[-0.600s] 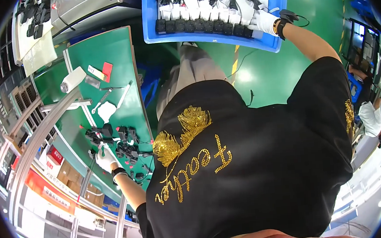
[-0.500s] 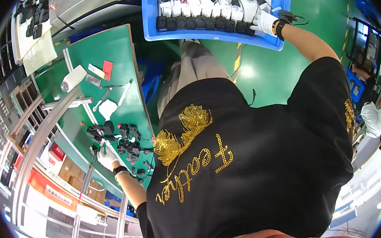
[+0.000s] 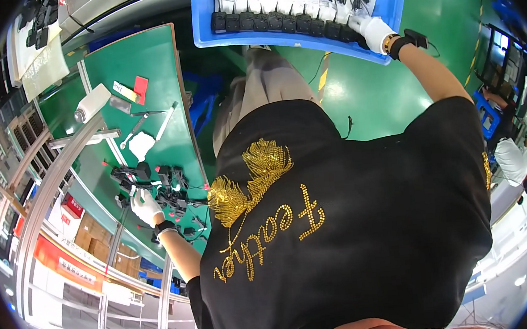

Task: The person picks up power adapters from the table, turns them over to inspect them, and wipes them with a cloth before placing them into a blue bin.

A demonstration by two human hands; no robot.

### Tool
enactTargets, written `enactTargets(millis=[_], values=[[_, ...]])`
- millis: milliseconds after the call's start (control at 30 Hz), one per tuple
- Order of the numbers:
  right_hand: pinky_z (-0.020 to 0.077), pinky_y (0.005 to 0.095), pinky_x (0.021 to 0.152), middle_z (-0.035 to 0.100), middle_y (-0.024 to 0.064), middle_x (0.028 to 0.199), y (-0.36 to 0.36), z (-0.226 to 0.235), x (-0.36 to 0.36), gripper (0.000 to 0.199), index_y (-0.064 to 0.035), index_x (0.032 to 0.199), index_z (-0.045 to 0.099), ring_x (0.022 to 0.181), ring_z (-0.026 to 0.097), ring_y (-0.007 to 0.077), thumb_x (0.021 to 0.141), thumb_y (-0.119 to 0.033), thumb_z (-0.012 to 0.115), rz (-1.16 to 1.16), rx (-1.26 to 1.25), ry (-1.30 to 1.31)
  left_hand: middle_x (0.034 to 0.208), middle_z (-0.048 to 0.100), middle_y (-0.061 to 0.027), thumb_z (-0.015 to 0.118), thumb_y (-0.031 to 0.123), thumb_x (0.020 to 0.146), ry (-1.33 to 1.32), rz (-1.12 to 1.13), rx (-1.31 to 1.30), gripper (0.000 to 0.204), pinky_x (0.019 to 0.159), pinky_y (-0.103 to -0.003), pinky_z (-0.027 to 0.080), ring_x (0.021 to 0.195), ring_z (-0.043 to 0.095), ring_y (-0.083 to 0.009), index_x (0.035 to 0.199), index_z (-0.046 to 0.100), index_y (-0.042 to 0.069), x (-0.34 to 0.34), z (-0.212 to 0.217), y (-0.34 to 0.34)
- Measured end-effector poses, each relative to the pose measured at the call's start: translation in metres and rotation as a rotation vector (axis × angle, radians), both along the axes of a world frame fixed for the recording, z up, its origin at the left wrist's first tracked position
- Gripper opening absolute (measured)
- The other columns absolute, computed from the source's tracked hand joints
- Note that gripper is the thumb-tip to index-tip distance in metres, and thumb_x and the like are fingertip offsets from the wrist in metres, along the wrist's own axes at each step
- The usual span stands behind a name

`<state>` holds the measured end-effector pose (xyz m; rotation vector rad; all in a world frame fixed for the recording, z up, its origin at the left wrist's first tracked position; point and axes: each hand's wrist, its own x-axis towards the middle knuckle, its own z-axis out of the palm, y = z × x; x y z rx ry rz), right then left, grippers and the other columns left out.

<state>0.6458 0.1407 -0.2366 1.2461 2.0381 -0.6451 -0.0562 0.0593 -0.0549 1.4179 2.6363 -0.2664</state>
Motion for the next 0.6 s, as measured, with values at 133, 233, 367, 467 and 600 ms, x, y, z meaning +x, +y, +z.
enactTargets(millis=[133,233,367,467,600], values=[[0.0496,0.0423,0.077,0.059,0.0235,0.105,-0.012,-0.026,-0.001,0.033,-0.0040,0.114,0.051,0.097,0.060,0.0340,0.082,-0.003,0.043,-0.483,-0.009,-0.207,0.122,0.051,-0.0200,0.063,0.025,0.077,-0.040,0.084,-0.027,0.035,0.092,-0.039,0.041,0.110,0.051,-0.0333,0.105,0.065,0.003,-0.019,-0.014,-0.014],[0.0474,0.0416,0.079,0.061,0.0241,0.098,-0.020,-0.076,0.009,0.029,-0.0023,0.108,0.053,0.094,0.060,0.0362,0.081,-0.003,0.044,-0.630,-0.051,-0.014,0.123,0.050,-0.0207,0.063,0.023,0.077,-0.093,0.082,-0.030,0.035,0.092,-0.038,0.041,0.110,0.050,-0.0336,0.106,0.064,0.002,-0.027,-0.024,-0.011],[0.0470,0.0373,0.077,0.064,0.0194,0.093,-0.017,-0.093,0.025,0.042,-0.0058,0.115,0.055,0.090,0.063,0.0309,0.076,0.006,0.044,-0.598,-0.154,0.122,0.119,0.052,-0.0203,0.063,0.022,0.079,-0.023,0.060,0.048,0.030,0.091,-0.038,0.040,0.107,0.051,-0.0339,0.101,0.065,0.001,-0.011,-0.001,-0.013],[0.0466,0.0335,0.069,0.064,0.0136,0.086,-0.006,-0.132,0.045,0.036,-0.0112,0.116,0.057,0.071,0.058,0.0217,0.087,-0.003,0.038,-1.006,-0.552,0.097,0.110,0.056,-0.0233,0.061,0.022,0.079,-0.120,0.034,0.099,0.031,0.085,-0.039,0.042,0.098,0.054,-0.0359,0.099,0.064,-0.002,-0.016,0.010,-0.017],[0.0458,0.0314,0.074,0.062,0.0111,0.095,-0.024,-0.159,0.091,0.033,-0.0105,0.119,0.052,0.082,0.057,0.0214,0.088,-0.014,0.040,-0.450,-0.160,0.021,0.111,0.056,-0.0228,0.060,0.026,0.080,-0.340,0.082,0.097,0.033,0.086,-0.038,0.042,0.098,0.055,-0.0355,0.097,0.064,-0.002,-0.045,-0.038,-0.007]])
